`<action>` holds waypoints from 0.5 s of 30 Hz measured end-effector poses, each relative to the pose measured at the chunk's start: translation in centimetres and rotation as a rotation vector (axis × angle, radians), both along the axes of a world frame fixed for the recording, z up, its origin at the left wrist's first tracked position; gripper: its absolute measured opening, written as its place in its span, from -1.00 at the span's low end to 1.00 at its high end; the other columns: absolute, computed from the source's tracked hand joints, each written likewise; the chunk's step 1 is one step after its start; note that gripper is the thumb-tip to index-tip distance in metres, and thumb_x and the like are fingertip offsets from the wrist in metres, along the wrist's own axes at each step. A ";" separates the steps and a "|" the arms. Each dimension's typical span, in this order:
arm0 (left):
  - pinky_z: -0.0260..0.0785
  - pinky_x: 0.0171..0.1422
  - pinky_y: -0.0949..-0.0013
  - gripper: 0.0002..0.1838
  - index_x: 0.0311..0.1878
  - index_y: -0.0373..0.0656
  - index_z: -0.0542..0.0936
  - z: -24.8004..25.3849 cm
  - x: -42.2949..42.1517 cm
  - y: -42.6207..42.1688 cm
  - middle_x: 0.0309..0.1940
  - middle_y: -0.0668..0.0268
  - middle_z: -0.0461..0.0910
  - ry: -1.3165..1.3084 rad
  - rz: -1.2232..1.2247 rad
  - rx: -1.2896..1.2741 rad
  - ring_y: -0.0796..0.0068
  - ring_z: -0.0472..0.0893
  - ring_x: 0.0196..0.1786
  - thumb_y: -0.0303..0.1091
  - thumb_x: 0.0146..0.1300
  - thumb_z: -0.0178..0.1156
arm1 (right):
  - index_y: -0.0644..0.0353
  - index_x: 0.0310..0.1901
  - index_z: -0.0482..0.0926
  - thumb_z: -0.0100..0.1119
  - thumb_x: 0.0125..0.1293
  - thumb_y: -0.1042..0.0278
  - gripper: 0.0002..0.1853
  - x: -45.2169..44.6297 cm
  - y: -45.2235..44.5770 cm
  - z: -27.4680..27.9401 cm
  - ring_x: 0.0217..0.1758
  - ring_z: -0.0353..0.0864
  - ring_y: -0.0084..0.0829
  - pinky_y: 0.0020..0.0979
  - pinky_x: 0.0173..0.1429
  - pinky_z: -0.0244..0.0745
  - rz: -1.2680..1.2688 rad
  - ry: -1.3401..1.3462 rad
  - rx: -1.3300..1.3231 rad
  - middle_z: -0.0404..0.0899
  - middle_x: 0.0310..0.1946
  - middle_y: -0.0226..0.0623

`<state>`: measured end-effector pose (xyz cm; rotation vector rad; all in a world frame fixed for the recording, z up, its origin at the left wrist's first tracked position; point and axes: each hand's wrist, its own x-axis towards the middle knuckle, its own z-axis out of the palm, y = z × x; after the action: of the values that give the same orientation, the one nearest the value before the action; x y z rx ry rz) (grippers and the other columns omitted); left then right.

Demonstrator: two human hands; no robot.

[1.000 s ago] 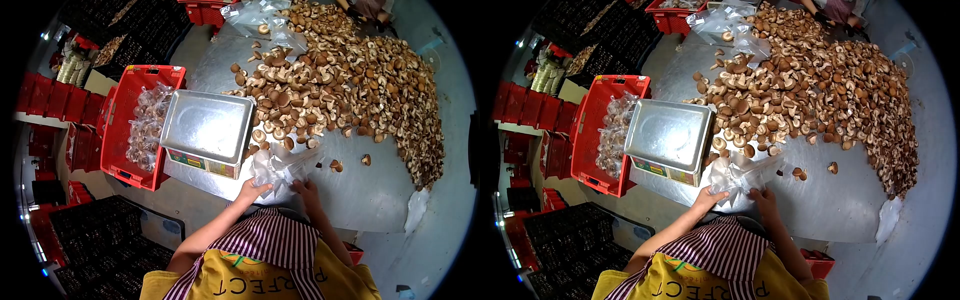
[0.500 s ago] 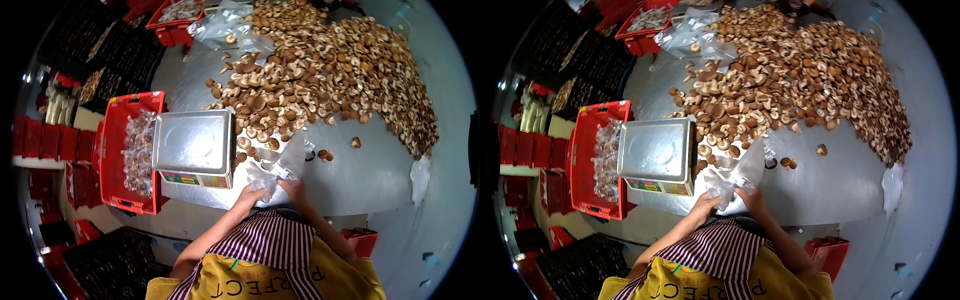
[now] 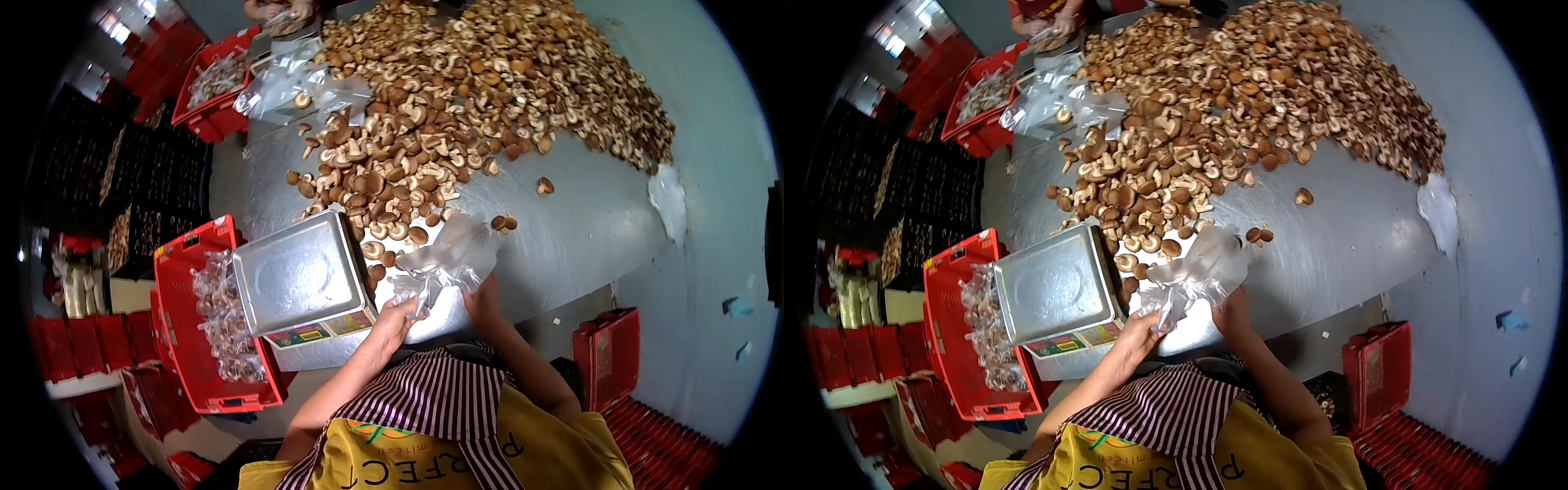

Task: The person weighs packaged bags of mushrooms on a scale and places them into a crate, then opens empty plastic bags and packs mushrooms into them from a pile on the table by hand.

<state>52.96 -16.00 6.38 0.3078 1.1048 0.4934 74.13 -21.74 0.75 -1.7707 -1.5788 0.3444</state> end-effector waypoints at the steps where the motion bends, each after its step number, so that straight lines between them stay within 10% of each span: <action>1: 0.54 0.00 0.34 -0.75 0.05 -0.28 0.50 0.5 -0.4 -0.3 -0.13 0.23 0.64 -0.006 -0.029 0.003 0.40 0.64 -0.14 -0.47 0.33 0.14 | 0.28 0.01 0.54 0.35 0.10 0.37 -0.58 -0.6 -0.4 0.9 -0.02 0.51 0.04 -0.08 0.07 0.40 -0.029 0.135 -0.107 0.56 -0.08 0.00; 5: 0.53 0.12 0.20 -0.72 0.07 -0.31 0.50 -0.1 -1.8 -0.7 -0.09 0.22 0.61 0.054 -0.160 0.073 0.34 0.62 -0.02 -0.47 0.32 0.12 | 0.21 0.11 0.56 0.36 0.15 0.23 -0.52 -1.7 -1.8 -5.2 -0.20 0.55 -0.13 -0.20 -0.04 0.42 -0.112 0.259 -0.221 0.60 -0.21 -0.05; 7: 0.51 0.06 0.22 -0.75 0.03 -0.28 0.51 1.0 -2.6 -0.6 -0.07 0.24 0.59 0.016 -0.247 0.081 0.36 0.59 -0.01 -0.46 0.29 0.11 | 0.21 0.25 0.42 0.33 0.22 0.26 -0.43 -3.7 -1.8 -3.6 0.00 0.55 -0.40 -0.33 0.11 0.45 -0.117 1.040 -0.238 0.62 -0.10 -0.17; 8: 0.49 0.03 0.24 -0.77 -0.01 -0.25 0.51 0.4 -3.1 -0.6 -0.09 0.25 0.59 -0.028 -0.269 0.065 0.36 0.58 -0.03 -0.44 0.29 0.11 | 0.25 0.26 0.40 0.29 0.23 0.31 -0.43 -3.5 -2.2 1.5 0.06 0.50 -0.47 -0.39 0.16 0.43 -0.137 0.926 -0.498 0.58 -0.02 -0.22; 15: 0.42 -0.08 0.31 -0.82 -0.09 -0.16 0.50 -1.5 -5.1 -0.3 -0.15 0.29 0.57 -0.229 -0.529 0.046 0.36 0.56 -0.13 -0.41 0.24 0.13 | 0.32 0.20 0.45 0.31 0.22 0.20 -0.43 -8.4 -4.8 0.9 0.02 0.57 -0.36 -0.38 0.16 0.43 -0.367 1.164 -0.179 0.62 -0.02 -0.16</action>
<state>47.90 -16.32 4.92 0.5509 0.7496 0.0783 65.73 -26.49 1.65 -1.4489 -0.4003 1.0994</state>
